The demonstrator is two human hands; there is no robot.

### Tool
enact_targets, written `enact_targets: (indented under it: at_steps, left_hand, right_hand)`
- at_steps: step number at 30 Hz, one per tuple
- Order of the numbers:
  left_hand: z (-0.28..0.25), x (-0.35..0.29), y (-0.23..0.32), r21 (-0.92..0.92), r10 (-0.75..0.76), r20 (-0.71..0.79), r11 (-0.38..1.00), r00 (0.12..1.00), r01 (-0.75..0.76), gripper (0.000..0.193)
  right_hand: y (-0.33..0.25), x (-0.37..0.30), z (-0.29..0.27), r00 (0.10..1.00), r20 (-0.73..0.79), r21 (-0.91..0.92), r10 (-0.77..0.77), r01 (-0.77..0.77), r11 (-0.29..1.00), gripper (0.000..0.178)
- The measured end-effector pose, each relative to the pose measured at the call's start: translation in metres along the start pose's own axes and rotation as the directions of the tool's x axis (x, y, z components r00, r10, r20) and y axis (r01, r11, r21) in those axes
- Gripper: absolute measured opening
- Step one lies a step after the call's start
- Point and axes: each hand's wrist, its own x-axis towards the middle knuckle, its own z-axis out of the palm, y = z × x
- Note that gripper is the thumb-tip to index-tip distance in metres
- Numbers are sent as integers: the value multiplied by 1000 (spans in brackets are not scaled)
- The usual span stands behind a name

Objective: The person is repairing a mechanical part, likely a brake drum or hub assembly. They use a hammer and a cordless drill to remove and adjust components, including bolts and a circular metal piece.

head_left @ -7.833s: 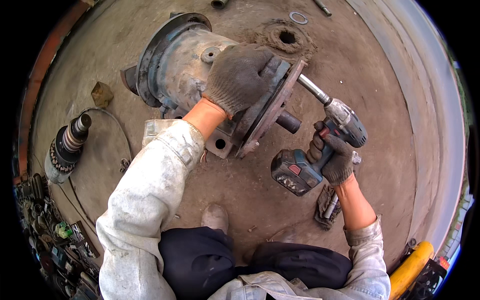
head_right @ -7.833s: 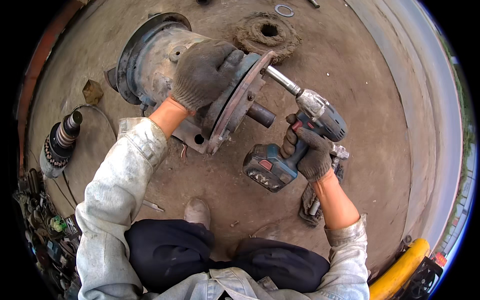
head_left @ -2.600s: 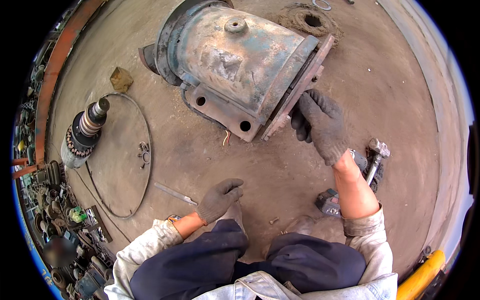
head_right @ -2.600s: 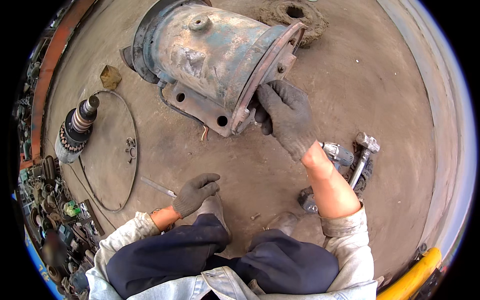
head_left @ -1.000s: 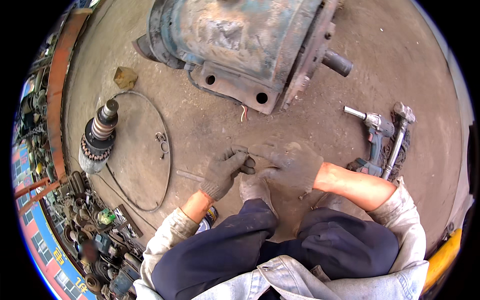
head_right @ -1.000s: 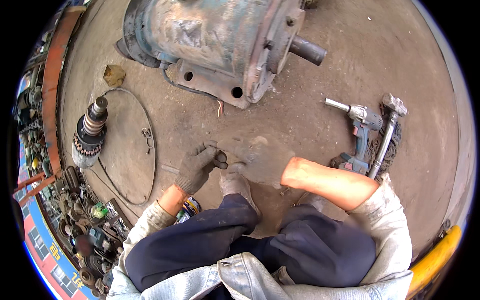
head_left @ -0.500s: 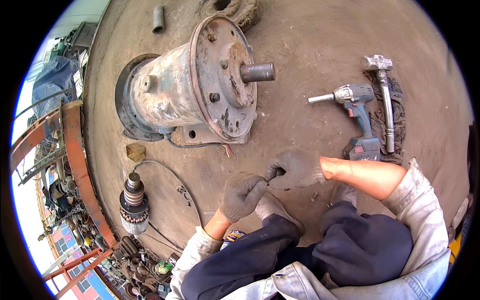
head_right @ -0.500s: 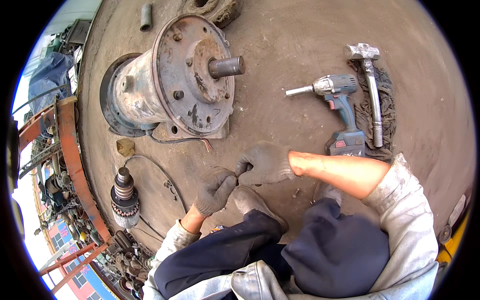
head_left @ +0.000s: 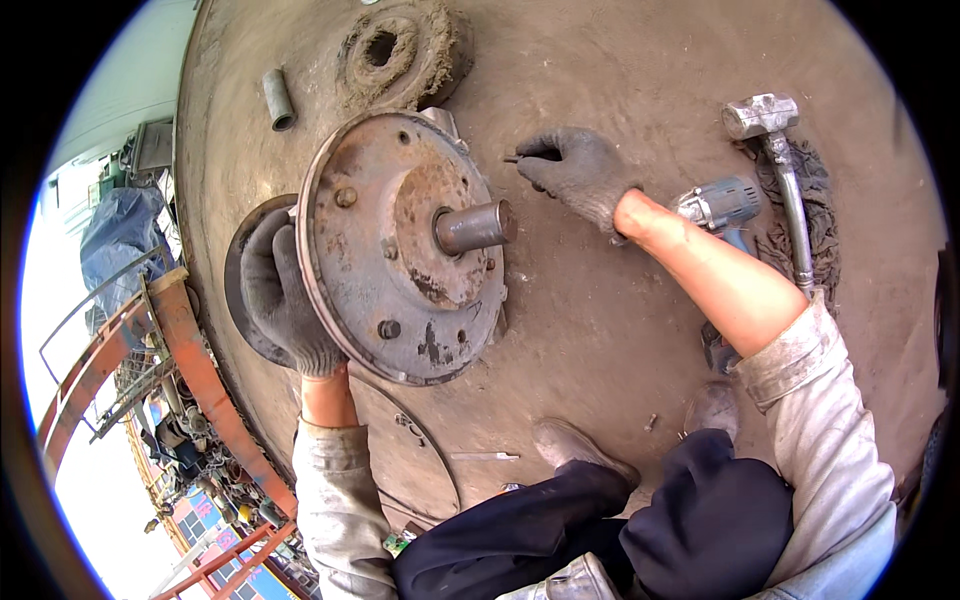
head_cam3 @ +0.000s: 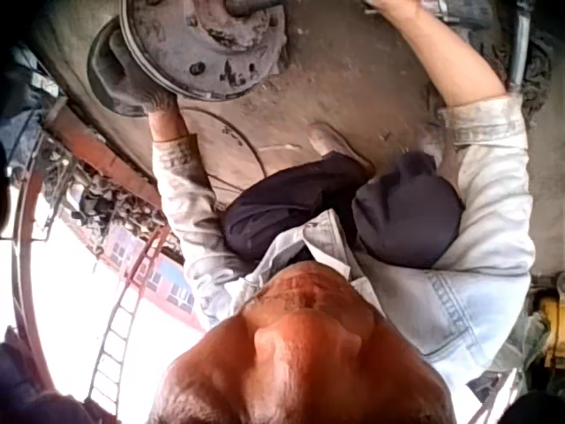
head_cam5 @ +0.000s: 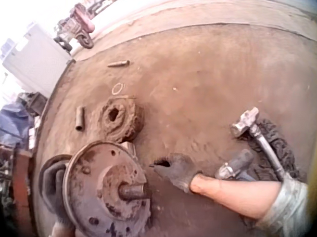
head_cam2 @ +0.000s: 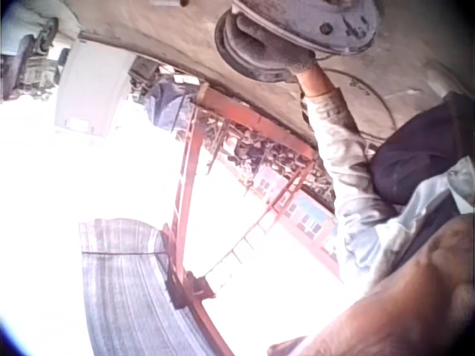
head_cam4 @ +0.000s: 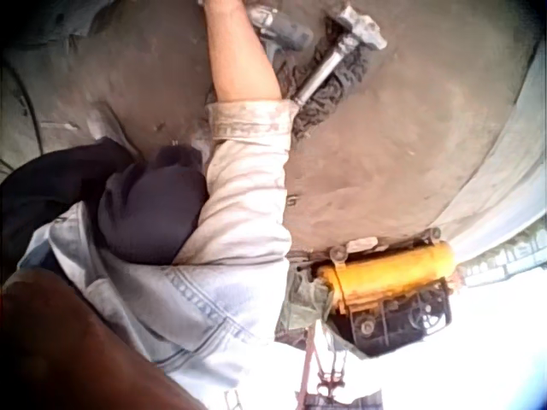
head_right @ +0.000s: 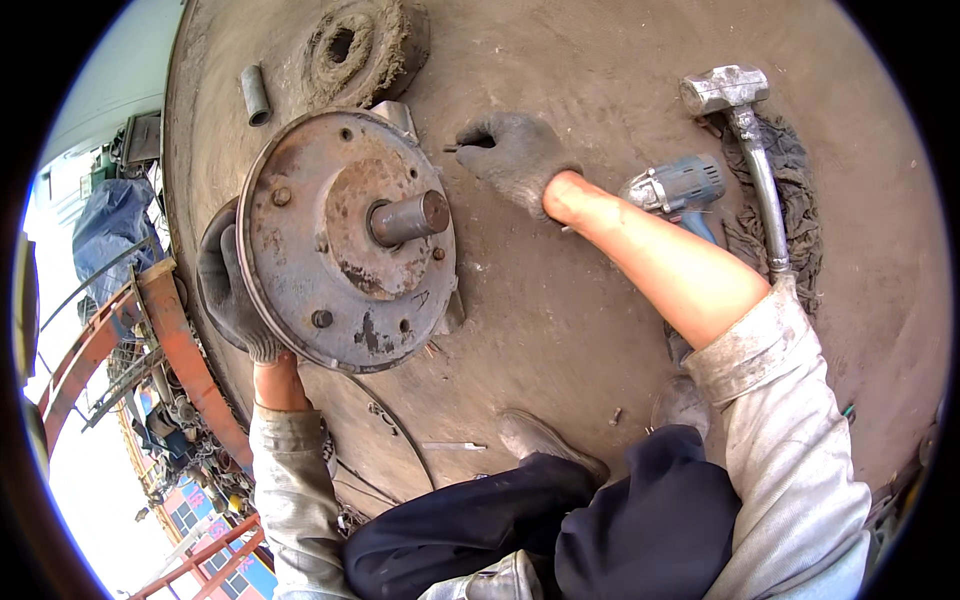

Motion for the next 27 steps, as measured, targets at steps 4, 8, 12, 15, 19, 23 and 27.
enact_targets:
  at_steps: [4,8,12,15,19,23,27]
  left_hand:
    - [-4,-7,-3,145,50,49,988,998,-57,26]
    - [-12,-9,-6,309,108,72,943,992,-125,28]
    - [-24,-15,-11,375,139,82,913,987,-160,28]
    - [-24,-15,-10,341,114,61,931,992,-128,28]
    - [-26,-16,-13,316,94,31,943,995,-99,29]
    - [-27,-16,-16,295,85,6,952,996,-83,29]
    - [-28,-16,-18,278,74,-11,958,997,-68,29]
  right_hand:
    - [-7,6,30,996,74,1,44,-44,999,40]
    - [2,16,48,989,137,45,59,-66,997,38]
    - [1,23,59,986,159,36,45,-51,998,34]
    - [3,30,68,991,94,-11,-98,99,995,31]
    - [6,34,66,985,172,126,-29,7,992,30]
    - [13,30,71,982,190,186,15,-51,981,30]
    - [21,30,76,988,144,149,-51,30,988,29]
